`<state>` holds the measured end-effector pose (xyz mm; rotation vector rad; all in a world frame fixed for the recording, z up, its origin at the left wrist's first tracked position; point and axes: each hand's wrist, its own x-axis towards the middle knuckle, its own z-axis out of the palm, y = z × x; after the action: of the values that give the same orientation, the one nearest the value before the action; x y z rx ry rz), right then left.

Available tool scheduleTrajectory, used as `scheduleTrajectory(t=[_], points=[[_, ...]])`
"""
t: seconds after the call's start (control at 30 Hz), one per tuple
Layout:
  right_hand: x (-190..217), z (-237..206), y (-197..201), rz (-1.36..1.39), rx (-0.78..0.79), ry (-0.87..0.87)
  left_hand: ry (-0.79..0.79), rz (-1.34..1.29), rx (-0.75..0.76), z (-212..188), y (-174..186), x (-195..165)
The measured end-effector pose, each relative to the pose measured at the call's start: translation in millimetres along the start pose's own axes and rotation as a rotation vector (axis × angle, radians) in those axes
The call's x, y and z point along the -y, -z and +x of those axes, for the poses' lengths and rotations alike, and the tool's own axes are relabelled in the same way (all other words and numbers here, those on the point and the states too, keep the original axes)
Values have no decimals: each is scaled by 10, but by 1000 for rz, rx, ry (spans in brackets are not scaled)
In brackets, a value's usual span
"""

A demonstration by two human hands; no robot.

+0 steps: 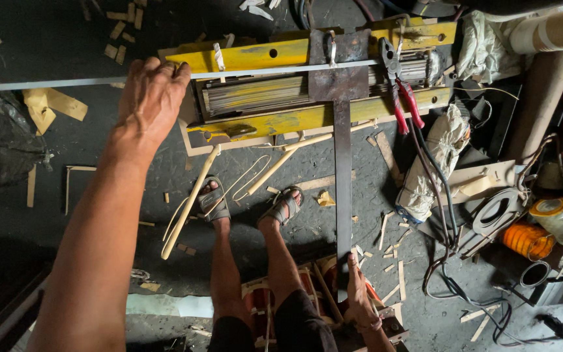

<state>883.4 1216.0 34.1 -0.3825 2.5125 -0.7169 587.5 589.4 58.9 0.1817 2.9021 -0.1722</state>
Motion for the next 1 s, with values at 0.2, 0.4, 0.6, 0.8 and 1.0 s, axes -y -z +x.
scheduleTrajectory(t=[0.2,0.4,0.6,0.8,1.0], points=[[-30,39,-3,381,37,-406,-10,13,-64,-19,17,-18],[6,-32,73,121,40,34,-7,-11,-72,-15,14,-13],[47,-22,129,127,63,68,-21,-84,-157,-43,-32,-1],[81,-14,202,119,74,98,-13,-47,-117,-61,1,-4],[106,-16,261,114,83,116,-44,-50,-166,-92,48,13]])
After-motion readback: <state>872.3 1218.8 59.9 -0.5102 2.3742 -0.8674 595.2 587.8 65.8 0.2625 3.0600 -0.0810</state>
